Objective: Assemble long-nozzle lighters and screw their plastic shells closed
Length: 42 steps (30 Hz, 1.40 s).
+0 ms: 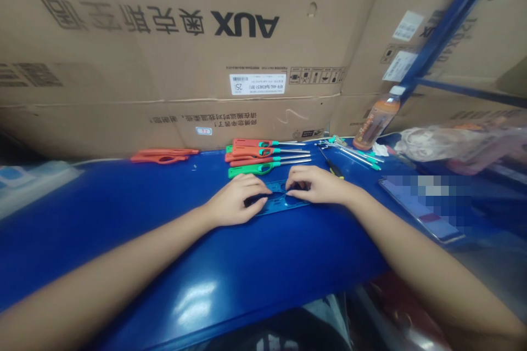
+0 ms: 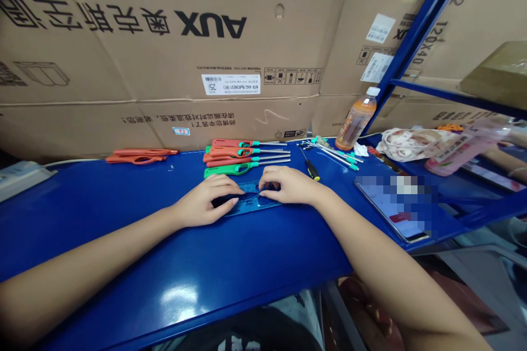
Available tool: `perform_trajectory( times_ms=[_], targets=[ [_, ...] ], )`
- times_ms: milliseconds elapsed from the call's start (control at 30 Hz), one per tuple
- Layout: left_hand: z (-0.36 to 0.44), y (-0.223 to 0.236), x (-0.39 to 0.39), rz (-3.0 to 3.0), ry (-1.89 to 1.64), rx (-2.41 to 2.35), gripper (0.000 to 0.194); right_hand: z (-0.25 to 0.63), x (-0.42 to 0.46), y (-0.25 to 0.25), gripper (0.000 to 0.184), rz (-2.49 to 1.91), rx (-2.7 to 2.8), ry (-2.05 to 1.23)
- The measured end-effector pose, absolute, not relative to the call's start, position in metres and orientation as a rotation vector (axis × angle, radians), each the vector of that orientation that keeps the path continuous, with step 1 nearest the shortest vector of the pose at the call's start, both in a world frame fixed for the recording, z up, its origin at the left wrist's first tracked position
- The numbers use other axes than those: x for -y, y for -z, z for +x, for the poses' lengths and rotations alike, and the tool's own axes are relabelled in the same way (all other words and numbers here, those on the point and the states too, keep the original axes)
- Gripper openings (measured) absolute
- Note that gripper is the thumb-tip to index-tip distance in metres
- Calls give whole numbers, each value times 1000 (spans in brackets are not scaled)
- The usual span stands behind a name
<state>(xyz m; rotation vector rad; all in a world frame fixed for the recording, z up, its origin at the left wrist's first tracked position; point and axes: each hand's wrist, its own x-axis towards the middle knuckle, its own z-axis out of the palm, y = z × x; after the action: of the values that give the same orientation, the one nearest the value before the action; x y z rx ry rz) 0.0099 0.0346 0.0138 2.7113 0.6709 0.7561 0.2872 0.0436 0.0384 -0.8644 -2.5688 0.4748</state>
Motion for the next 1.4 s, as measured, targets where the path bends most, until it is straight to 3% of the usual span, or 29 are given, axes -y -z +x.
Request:
perform_trajectory(
  times_ms=[133, 267, 433, 633, 800, 1133, 1400],
  targets=[
    [9, -17, -30, 2754, -753, -669, 30, 316, -61, -51, 20, -1056, 2347, -210],
    [10, -21, -21, 2856, -686, -686, 41, 367, -80, -59, 20, -2021, 1915, 211],
    [13, -21, -14, 2912, -611, -788, 52, 411, -93, -45, 24, -2385, 1668, 167],
    [15, -19, -15, 2933, -625, -754, 48, 418, -107, -28, 20, -2393, 1672, 56],
    [15, -19, -15, 2943, -642, -756, 45, 421, -112, -22, 34, -2352, 1628, 96],
    [14, -18, -16, 2936, -695, -766, 34, 418, -112, -17, 8, -2280, 1560, 35],
    [11, -18, -20, 2954, -712, -764, 30, 397, -98, -43, 9, -1933, 1539, 99]
  ],
)
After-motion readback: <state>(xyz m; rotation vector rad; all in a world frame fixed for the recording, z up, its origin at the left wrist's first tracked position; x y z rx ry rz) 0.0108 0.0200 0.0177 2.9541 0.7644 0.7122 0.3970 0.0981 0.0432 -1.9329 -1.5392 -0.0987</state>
